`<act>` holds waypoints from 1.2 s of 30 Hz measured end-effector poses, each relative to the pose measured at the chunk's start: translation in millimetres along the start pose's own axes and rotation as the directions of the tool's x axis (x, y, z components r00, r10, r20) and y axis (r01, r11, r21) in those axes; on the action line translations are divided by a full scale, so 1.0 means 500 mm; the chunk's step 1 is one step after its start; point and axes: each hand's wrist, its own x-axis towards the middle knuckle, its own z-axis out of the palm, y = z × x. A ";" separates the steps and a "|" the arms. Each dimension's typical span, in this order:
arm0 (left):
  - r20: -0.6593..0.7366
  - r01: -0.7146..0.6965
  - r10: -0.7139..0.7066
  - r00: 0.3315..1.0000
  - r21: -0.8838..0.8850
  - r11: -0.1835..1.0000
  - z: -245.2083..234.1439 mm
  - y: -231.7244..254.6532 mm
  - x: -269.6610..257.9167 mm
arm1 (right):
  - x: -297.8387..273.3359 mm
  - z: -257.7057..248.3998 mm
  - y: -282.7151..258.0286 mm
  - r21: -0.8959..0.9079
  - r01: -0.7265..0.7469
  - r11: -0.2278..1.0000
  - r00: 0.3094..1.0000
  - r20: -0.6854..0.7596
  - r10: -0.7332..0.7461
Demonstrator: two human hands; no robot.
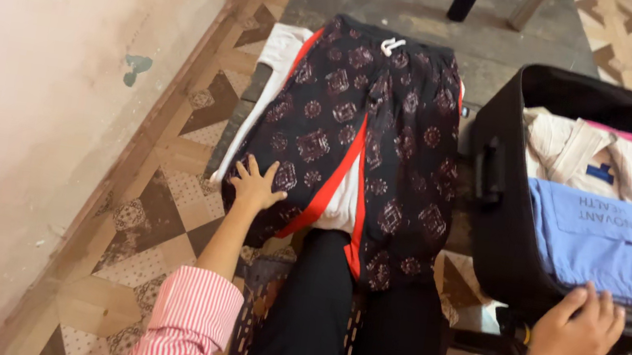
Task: The person folds blue pants by smoothing them on a table, folding the legs together, and rolling or folding them before placing the item into a black suitcase that already contains folded white shirts.
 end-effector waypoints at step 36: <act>0.344 0.246 -0.050 0.938 -0.553 0.796 0.079 -0.206 0.044 | -0.256 0.138 -0.205 0.782 -0.613 0.109 0.790 0.603 0.116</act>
